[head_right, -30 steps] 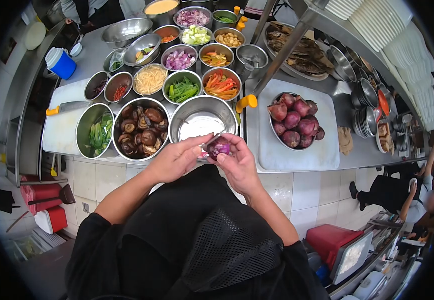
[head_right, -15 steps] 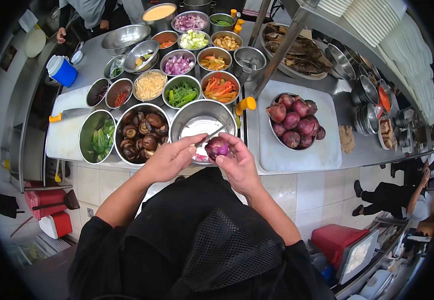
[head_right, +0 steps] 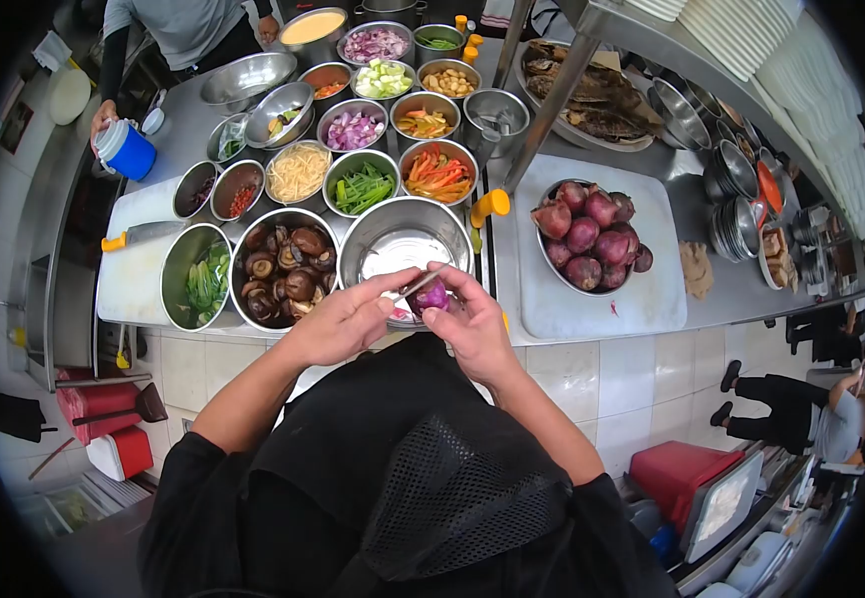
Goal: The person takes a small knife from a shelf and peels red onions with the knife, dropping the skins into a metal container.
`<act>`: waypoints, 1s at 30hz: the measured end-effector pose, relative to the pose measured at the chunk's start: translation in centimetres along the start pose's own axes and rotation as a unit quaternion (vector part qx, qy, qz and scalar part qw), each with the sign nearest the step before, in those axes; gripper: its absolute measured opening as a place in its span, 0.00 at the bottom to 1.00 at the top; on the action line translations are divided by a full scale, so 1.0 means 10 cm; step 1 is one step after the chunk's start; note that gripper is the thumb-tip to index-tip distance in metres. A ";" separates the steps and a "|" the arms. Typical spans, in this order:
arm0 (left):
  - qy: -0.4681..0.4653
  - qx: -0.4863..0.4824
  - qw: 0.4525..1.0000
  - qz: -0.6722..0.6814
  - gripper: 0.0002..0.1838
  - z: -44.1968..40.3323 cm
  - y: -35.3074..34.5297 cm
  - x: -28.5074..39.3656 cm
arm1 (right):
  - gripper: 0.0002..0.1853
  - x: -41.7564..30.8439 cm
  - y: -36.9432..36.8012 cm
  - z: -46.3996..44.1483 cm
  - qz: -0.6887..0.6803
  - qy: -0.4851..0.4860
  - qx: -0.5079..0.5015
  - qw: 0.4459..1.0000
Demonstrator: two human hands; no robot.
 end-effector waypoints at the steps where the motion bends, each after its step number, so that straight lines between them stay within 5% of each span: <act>1: -0.018 0.025 0.997 -0.065 0.28 0.03 0.00 0.09 | 0.30 -0.01 0.00 0.00 0.006 -0.001 -0.001 1.000; 5: -0.038 0.043 0.964 -0.260 0.27 0.07 0.00 0.24 | 0.30 -0.03 -0.01 -0.01 0.015 -0.013 0.003 1.000; 11: -0.144 0.108 0.953 -0.243 0.24 0.01 0.00 0.05 | 0.30 -0.07 -0.03 -0.02 0.064 -0.003 0.006 0.998; 13: -0.057 0.048 0.996 -0.052 0.24 0.00 0.01 -0.02 | 0.30 -0.06 -0.03 -0.03 0.050 0.004 0.000 0.999; 17: 0.051 0.011 0.980 0.193 0.25 0.02 0.05 -0.02 | 0.29 -0.09 -0.05 -0.05 0.044 0.012 -0.010 0.999; 23: -0.074 0.085 0.971 -0.209 0.27 0.11 0.00 0.27 | 0.29 -0.04 0.00 -0.04 0.024 0.000 0.001 1.000; 27: -0.107 0.108 0.944 -0.292 0.24 0.06 0.00 0.24 | 0.29 -0.05 -0.02 -0.04 0.019 -0.024 0.001 1.000; 30: -0.146 0.138 0.955 -0.218 0.22 0.04 -0.01 0.18 | 0.29 -0.05 -0.01 -0.03 0.019 -0.025 0.006 0.999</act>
Point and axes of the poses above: each hand's wrist, its own z-axis away from the middle knuckle, its own y-axis out of the back of the hand, x = y × z, the point moved 3 cm from there along -z, towards the middle knuckle, and after that the axes turned 10 degrees about -z, right-handed, at the moved point
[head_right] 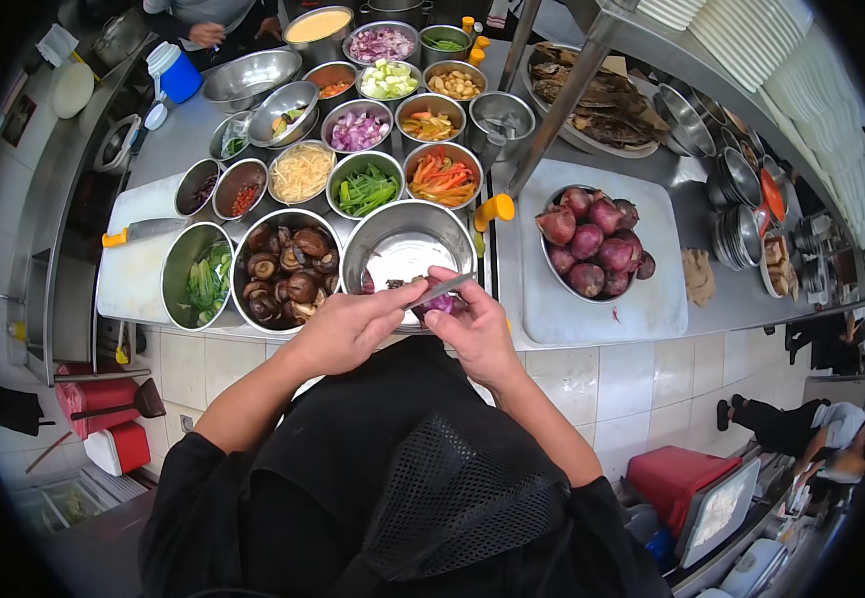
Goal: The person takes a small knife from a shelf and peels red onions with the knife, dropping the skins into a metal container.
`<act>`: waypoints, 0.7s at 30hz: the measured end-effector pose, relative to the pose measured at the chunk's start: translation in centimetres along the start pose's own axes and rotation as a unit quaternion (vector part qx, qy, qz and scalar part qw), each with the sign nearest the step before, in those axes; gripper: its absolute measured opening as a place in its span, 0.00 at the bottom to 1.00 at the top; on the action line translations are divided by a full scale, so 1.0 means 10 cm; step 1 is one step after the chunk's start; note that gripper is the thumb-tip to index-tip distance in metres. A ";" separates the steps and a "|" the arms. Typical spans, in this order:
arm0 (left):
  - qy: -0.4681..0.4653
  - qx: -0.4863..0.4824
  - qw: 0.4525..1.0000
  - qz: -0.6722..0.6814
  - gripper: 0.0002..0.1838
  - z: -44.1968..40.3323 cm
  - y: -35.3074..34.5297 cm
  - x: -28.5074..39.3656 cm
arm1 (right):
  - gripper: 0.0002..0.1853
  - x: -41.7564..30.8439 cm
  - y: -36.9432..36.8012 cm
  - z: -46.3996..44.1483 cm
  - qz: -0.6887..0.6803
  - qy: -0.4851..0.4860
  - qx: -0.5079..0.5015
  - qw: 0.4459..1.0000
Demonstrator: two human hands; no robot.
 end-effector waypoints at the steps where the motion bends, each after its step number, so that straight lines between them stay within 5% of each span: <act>1: 0.009 0.006 1.000 0.023 0.22 0.00 -0.01 -0.03 | 0.29 0.04 0.04 -0.01 -0.004 0.008 -0.004 1.000; 13: 0.218 -0.058 0.945 0.238 0.24 -0.04 0.07 -0.23 | 0.34 -0.09 0.00 0.06 -0.030 0.023 -0.037 0.999; 21: 0.091 -0.061 0.989 0.095 0.28 -0.01 -0.02 -0.04 | 0.32 -0.07 0.01 0.02 -0.096 -0.015 0.014 0.995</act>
Point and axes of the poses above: each hand's wrist, its own z-axis away from the middle knuckle, its own y-axis out of the back of the hand, x = y × z, the point moved 3 cm from there along -z, towards the middle knuckle, and after that the axes turned 10 degrees about -z, right-handed, at the moved point
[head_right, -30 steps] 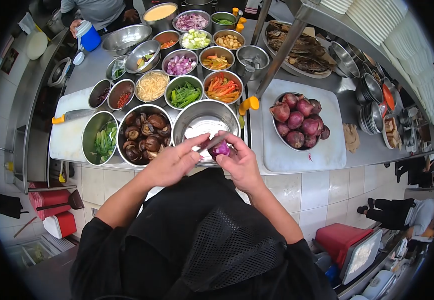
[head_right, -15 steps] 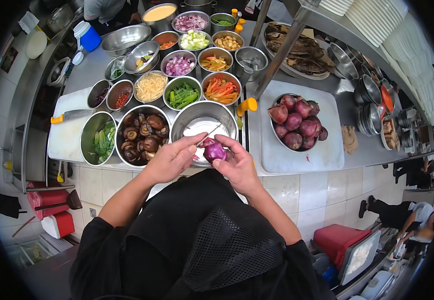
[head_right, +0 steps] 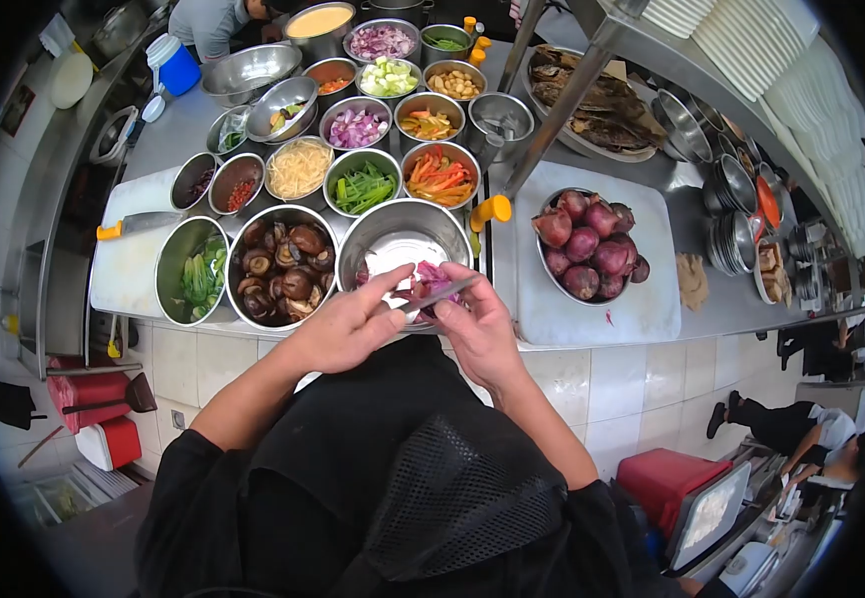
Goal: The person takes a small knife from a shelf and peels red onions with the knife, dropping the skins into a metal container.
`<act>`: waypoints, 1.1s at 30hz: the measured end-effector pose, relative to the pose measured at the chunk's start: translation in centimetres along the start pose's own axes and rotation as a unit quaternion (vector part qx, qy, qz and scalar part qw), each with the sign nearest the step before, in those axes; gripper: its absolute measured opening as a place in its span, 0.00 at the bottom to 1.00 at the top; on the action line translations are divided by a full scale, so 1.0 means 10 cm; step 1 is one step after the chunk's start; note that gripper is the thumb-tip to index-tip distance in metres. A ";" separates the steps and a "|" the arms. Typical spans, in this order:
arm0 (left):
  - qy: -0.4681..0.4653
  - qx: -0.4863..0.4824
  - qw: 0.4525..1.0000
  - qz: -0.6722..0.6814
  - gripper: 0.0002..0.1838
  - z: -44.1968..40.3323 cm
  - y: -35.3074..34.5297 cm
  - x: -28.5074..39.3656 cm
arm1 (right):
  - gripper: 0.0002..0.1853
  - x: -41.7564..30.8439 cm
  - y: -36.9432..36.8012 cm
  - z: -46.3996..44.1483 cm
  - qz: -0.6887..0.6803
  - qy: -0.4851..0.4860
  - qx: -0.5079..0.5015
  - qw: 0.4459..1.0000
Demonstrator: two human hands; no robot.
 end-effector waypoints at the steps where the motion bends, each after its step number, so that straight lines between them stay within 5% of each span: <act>1: -0.025 0.003 0.999 -0.022 0.27 -0.03 -0.01 0.04 | 0.32 0.02 0.02 0.00 0.024 0.001 -0.002 1.000; 3: -0.071 0.036 0.993 -0.087 0.24 -0.06 0.00 0.03 | 0.32 0.03 0.03 -0.01 0.069 0.016 -0.010 0.997; 11: 0.100 0.018 0.991 0.089 0.24 -0.06 0.12 -0.24 | 0.32 -0.05 -0.04 0.00 0.122 0.059 -0.063 0.989; 17: 0.145 -0.024 0.984 0.104 0.29 -0.03 0.09 -0.09 | 0.29 -0.03 0.01 0.01 -0.040 0.000 0.005 0.999; 20: -0.111 0.084 0.989 -0.039 0.29 -0.06 -0.12 -0.17 | 0.27 0.00 -0.01 -0.01 -0.030 0.024 0.008 0.999; 21: -0.027 0.013 0.999 -0.023 0.30 -0.01 -0.06 -0.01 | 0.27 0.01 0.00 -0.02 -0.013 0.036 0.003 0.999; 28: -0.005 -0.010 0.998 -0.063 0.25 -0.06 0.02 0.08 | 0.25 0.03 0.03 -0.03 0.036 0.069 -0.001 0.997; 30: -0.066 0.037 0.996 -0.036 0.24 -0.08 0.00 0.02 | 0.25 0.04 0.04 -0.03 0.032 0.066 0.001 0.997; 33: 0.044 -0.034 0.990 0.130 0.25 -0.06 0.01 0.05 | 0.24 0.04 0.03 -0.02 0.020 0.057 0.010 0.998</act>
Point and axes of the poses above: each hand's wrist, its own z-axis away from the middle knuckle, its own y-axis out of the back of the hand, x = y × z, the point moved 3 cm from there along -z, towards the middle knuckle, and after that the axes turned 10 degrees about -z, right-handed, at the moved point
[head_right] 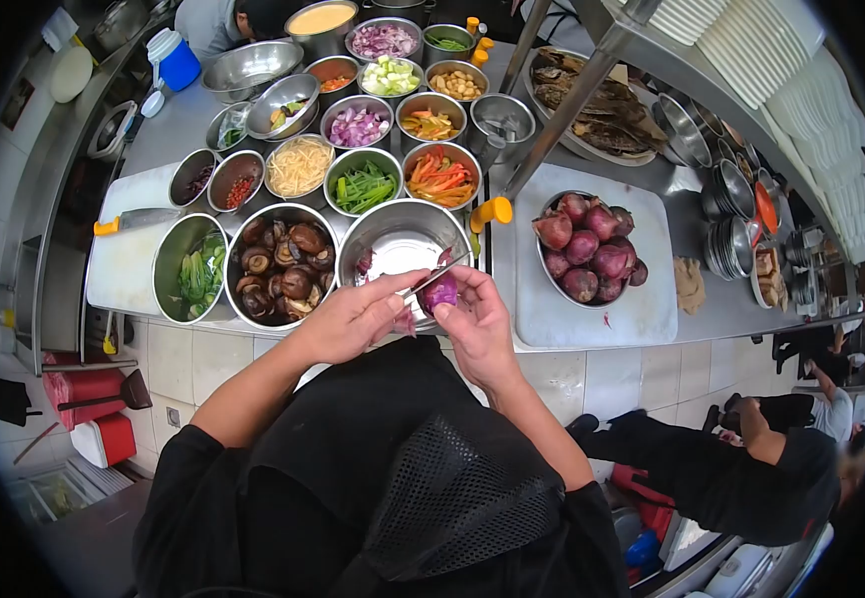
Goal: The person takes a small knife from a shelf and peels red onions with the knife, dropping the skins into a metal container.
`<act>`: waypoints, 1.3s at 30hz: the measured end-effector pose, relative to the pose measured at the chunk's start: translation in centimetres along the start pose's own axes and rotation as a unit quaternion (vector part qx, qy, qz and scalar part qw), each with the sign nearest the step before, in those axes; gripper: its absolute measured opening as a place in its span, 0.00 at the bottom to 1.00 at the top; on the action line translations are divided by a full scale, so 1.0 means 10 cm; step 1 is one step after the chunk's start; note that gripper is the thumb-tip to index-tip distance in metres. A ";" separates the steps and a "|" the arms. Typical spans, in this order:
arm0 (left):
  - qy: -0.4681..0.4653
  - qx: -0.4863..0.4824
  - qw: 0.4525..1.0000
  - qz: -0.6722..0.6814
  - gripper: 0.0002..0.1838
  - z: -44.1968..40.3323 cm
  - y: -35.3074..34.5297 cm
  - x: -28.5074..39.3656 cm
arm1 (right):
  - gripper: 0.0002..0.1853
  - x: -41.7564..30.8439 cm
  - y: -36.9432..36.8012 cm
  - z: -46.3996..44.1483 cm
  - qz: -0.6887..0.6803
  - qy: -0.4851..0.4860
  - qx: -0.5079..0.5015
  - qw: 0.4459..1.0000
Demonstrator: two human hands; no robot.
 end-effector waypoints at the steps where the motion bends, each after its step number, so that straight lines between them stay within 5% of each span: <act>1: -0.019 0.016 0.999 -0.039 0.25 0.01 0.00 0.01 | 0.24 -0.01 -0.02 0.00 0.001 -0.003 0.006 1.000; 6: -0.078 0.025 0.978 -0.194 0.24 0.03 0.00 0.09 | 0.24 -0.01 -0.04 -0.02 0.001 -0.013 0.002 1.000; 15: 0.017 -0.008 0.999 -0.050 0.24 -0.02 0.05 -0.07 | 0.22 0.00 -0.05 -0.03 -0.011 -0.011 0.001 1.000; 24: -0.083 0.025 0.975 -0.203 0.24 -0.01 0.08 -0.02 | 0.24 -0.01 -0.03 -0.04 0.014 -0.016 -0.002 1.000; 30: 0.108 -0.019 0.994 -0.012 0.24 0.00 0.07 0.00 | 0.25 -0.07 0.03 -0.06 0.034 -0.037 -0.021 0.999; 39: 0.158 0.108 0.971 -0.147 0.25 0.03 0.03 -0.01 | 0.30 -0.32 0.01 -0.12 0.078 -0.075 -0.038 0.993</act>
Point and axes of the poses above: each hand's wrist, its own z-axis away from the middle knuckle, its own y-axis out of the back of the hand, x = y × z, the point moved 3 cm from there along -z, towards the middle knuckle, and after that the axes turned 10 degrees about -z, right-handed, at the moved point
